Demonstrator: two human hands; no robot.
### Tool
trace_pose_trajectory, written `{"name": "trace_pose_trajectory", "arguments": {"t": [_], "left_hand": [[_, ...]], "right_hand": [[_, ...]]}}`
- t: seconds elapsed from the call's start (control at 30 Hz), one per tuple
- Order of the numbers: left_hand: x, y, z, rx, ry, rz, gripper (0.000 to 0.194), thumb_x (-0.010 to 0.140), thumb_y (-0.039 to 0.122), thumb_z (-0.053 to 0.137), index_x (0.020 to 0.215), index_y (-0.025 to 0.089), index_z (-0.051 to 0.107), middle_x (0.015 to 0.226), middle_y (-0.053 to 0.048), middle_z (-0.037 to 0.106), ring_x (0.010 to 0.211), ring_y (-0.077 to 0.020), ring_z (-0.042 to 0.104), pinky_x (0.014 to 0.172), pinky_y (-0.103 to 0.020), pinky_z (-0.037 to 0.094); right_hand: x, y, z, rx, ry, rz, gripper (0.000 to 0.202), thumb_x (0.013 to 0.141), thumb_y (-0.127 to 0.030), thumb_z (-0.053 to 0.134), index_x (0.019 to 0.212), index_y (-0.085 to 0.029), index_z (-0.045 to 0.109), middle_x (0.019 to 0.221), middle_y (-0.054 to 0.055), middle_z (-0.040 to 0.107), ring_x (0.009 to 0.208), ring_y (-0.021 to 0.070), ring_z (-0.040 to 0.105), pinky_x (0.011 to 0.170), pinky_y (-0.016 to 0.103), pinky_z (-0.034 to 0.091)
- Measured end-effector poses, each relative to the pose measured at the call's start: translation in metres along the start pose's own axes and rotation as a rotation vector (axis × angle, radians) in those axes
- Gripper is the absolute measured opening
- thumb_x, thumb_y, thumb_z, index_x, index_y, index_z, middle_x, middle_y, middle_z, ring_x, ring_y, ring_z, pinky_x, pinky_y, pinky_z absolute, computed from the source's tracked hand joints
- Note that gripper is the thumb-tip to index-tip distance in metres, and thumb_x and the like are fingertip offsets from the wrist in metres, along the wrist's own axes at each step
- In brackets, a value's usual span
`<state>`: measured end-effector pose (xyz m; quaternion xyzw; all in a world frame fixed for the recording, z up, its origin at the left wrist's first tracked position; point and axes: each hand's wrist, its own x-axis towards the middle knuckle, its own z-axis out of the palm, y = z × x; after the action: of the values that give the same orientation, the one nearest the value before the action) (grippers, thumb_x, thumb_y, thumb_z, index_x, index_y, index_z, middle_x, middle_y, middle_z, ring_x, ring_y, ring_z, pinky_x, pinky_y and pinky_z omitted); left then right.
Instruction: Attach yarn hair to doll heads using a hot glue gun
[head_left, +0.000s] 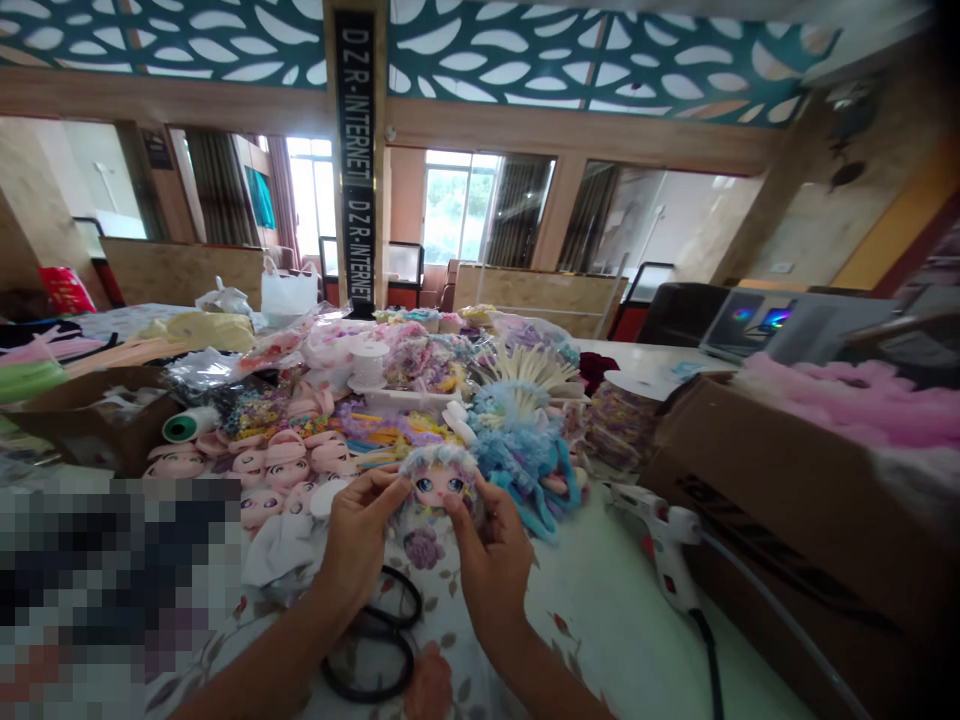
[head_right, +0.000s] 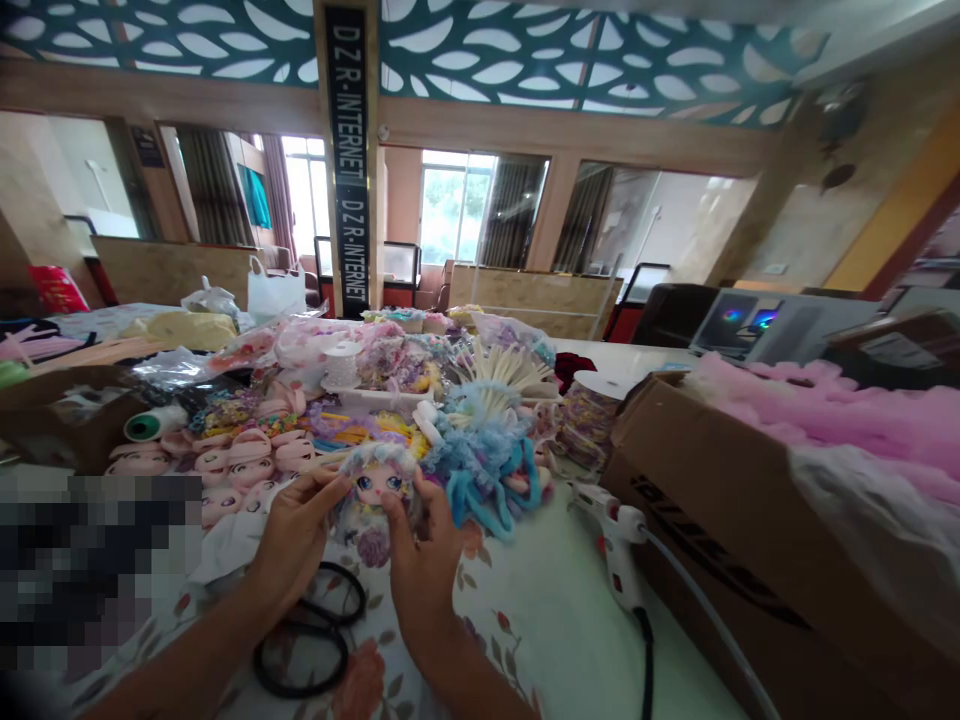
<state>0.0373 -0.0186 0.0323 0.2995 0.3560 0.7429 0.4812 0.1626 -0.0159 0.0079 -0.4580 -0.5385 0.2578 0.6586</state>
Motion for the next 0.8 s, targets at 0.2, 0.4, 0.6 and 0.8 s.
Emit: {"name": "trace_pose_trajectory", "arguments": {"t": [0.2, 0.4, 0.6, 0.8], "left_hand": [[0.011, 0.015, 0.006, -0.013, -0.105, -0.086, 0.019, 0.054, 0.024, 0.085, 0.057, 0.014, 0.069, 0.083, -0.003, 0.068, 0.075, -0.0109, 0.060, 0.067, -0.018, 0.049], [0.020, 0.000, -0.005, -0.027, -0.080, -0.188, 0.020, 0.051, 0.022, 0.086, 0.059, 0.014, 0.070, 0.064, 0.001, 0.067, 0.060, -0.0075, 0.058, 0.059, -0.016, 0.047], [0.018, -0.013, -0.014, -0.048, -0.012, -0.238, 0.025, 0.044, 0.023, 0.089, 0.057, 0.014, 0.070, 0.061, 0.002, 0.067, 0.060, -0.0070, 0.059, 0.062, -0.015, 0.048], [0.011, -0.013, -0.013, -0.048, 0.021, -0.233, 0.028, 0.041, 0.026, 0.090, 0.052, 0.013, 0.068, 0.060, 0.002, 0.066, 0.061, -0.0074, 0.057, 0.061, -0.016, 0.047]], "right_hand": [[0.015, 0.000, 0.000, 0.032, -0.010, 0.028, 0.041, 0.076, -0.045, 0.068, 0.107, -0.020, 0.063, 0.093, 0.006, 0.066, 0.082, 0.0200, 0.060, 0.071, 0.031, 0.049], [0.013, 0.015, 0.004, 0.007, -0.019, 0.043, 0.040, 0.077, -0.048, 0.067, 0.104, -0.018, 0.064, 0.072, 0.001, 0.060, 0.062, 0.0153, 0.052, 0.056, 0.025, 0.044], [0.007, 0.024, 0.006, -0.044, -0.054, 0.064, 0.046, 0.078, -0.053, 0.063, 0.102, -0.014, 0.063, 0.071, 0.001, 0.061, 0.056, 0.0135, 0.050, 0.054, 0.025, 0.044], [0.004, 0.022, 0.004, -0.151, -0.013, -0.032, 0.037, 0.078, -0.048, 0.065, 0.092, -0.014, 0.064, 0.059, -0.003, 0.053, 0.049, 0.0111, 0.044, 0.047, 0.023, 0.041]]}}
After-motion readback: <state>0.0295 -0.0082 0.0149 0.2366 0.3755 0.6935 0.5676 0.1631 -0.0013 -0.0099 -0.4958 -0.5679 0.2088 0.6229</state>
